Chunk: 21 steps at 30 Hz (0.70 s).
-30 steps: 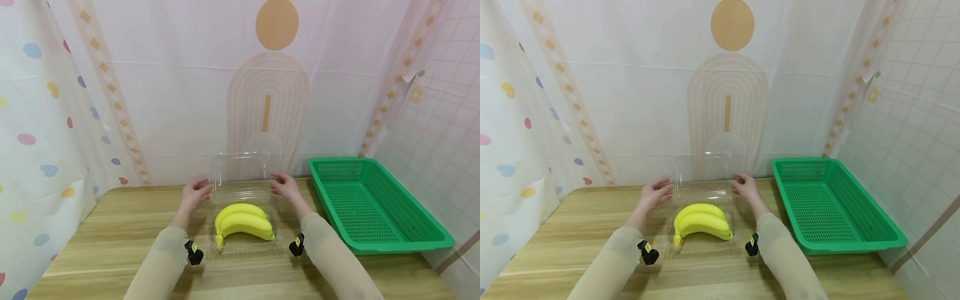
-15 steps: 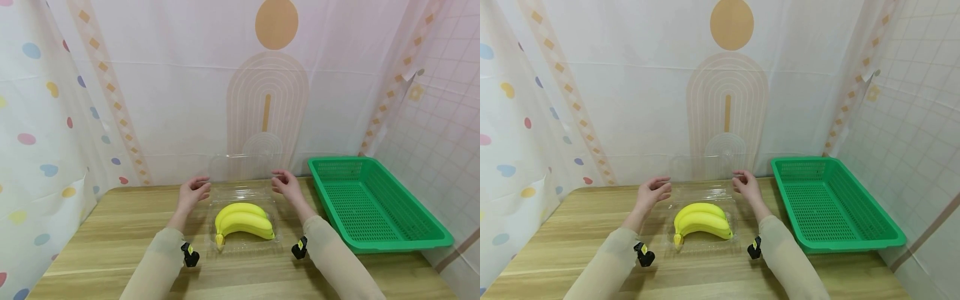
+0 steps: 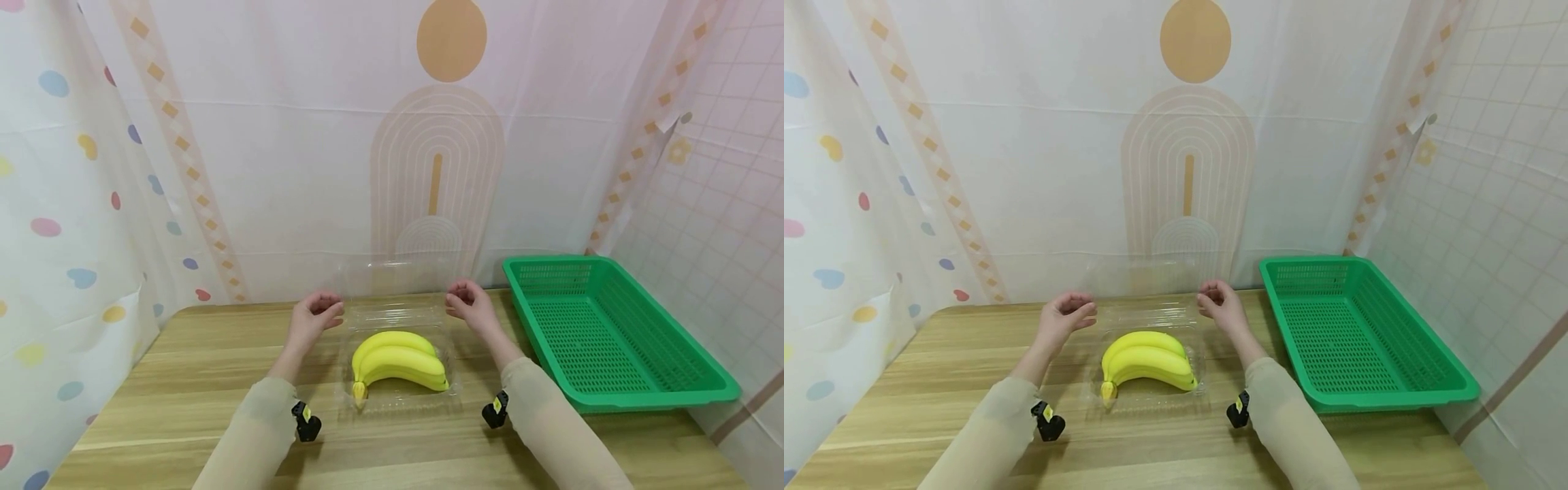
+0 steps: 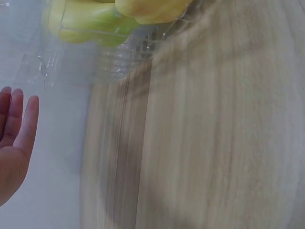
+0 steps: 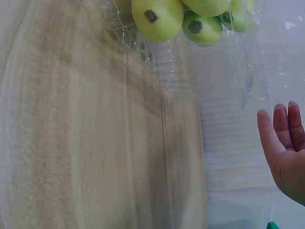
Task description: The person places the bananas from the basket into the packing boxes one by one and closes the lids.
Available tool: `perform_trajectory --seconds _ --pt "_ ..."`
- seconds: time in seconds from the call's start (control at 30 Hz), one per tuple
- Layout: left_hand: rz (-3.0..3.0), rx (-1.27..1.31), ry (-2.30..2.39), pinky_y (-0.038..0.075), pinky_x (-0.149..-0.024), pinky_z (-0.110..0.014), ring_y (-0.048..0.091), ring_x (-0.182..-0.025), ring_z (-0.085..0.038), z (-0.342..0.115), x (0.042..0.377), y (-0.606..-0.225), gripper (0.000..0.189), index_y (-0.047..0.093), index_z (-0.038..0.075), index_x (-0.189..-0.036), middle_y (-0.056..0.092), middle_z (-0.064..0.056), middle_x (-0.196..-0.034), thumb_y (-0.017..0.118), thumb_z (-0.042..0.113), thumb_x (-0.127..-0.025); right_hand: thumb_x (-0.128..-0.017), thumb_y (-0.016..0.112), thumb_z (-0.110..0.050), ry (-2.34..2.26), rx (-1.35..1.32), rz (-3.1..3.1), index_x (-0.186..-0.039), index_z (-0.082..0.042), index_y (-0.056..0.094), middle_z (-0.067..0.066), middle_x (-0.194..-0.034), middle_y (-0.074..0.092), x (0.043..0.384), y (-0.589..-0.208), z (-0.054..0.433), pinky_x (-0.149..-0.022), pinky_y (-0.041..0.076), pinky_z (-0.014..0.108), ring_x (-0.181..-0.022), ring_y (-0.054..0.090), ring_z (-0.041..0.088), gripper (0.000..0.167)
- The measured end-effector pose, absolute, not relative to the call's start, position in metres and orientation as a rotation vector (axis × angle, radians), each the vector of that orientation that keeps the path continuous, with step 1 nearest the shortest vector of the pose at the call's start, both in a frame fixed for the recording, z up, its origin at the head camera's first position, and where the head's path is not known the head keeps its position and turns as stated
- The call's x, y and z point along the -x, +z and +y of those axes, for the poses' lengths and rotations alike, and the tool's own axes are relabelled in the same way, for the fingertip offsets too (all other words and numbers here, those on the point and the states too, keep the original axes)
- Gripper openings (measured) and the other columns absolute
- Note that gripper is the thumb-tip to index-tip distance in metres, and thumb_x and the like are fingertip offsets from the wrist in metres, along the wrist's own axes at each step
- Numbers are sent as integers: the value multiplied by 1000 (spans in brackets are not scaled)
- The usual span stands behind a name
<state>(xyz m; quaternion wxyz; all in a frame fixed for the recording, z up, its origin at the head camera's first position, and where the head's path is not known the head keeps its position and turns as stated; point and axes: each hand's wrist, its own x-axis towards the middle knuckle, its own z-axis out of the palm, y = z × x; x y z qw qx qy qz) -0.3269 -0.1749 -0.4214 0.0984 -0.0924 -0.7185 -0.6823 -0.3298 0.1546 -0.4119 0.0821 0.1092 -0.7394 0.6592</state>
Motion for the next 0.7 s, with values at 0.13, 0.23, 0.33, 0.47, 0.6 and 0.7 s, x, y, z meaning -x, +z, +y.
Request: perform_trajectory --seconds 0.13,0.23,0.33,0.47,0.6,0.7 --pt "-2142 328 -2017 62 -78 -34 68 -87 -21 -178 325 -423 22 56 -18 -109 64 -17 -95 64 -5 -93 -97 57 5 1969 -385 -2207 -108 10 53 10 -95 56 329 -414 157 -84 60 37 -86 60 16 12" --pt "-2154 381 -2009 61 -79 -35 67 -89 -24 -180 325 -424 22 56 -18 -109 63 -18 -95 64 -6 -93 -97 56 8 1981 -449 -2186 -105 12 51 10 -93 56 327 -416 159 -83 60 33 -85 60 14 11" --pt "-2171 437 -1973 61 -81 -37 67 -88 -20 -182 324 -425 20 57 -17 -107 63 -19 -96 65 -5 -93 -96 58 8 1962 -500 -2187 -103 12 52 9 -92 56 326 -418 162 -82 60 30 -85 59 13 10" --pt "-2202 487 -1890 61 -79 -34 65 -83 -15 -185 321 -425 16 60 -15 -103 64 -19 -94 66 -6 -91 -95 60 7 1916 -543 -2223 -102 10 54 10 -92 57 323 -420 165 -83 58 25 -86 59 15 10" --pt "-2266 493 -1755 58 -74 -23 63 -81 -12 -189 321 -427 12 65 -9 -97 66 -16 -91 71 -3 -88 -94 63 5 1830 -558 -2271 -101 8 56 11 -92 58 322 -421 168 -81 55 21 -86 57 15 10" --pt "-2309 505 -1697 54 -72 -20 62 -84 -13 -192 320 -428 12 66 -6 -97 67 -15 -92 72 0 -88 -93 65 4 1734 -567 -2312 -99 6 57 10 -92 60 320 -421 170 -76 52 20 -86 57 15 10"
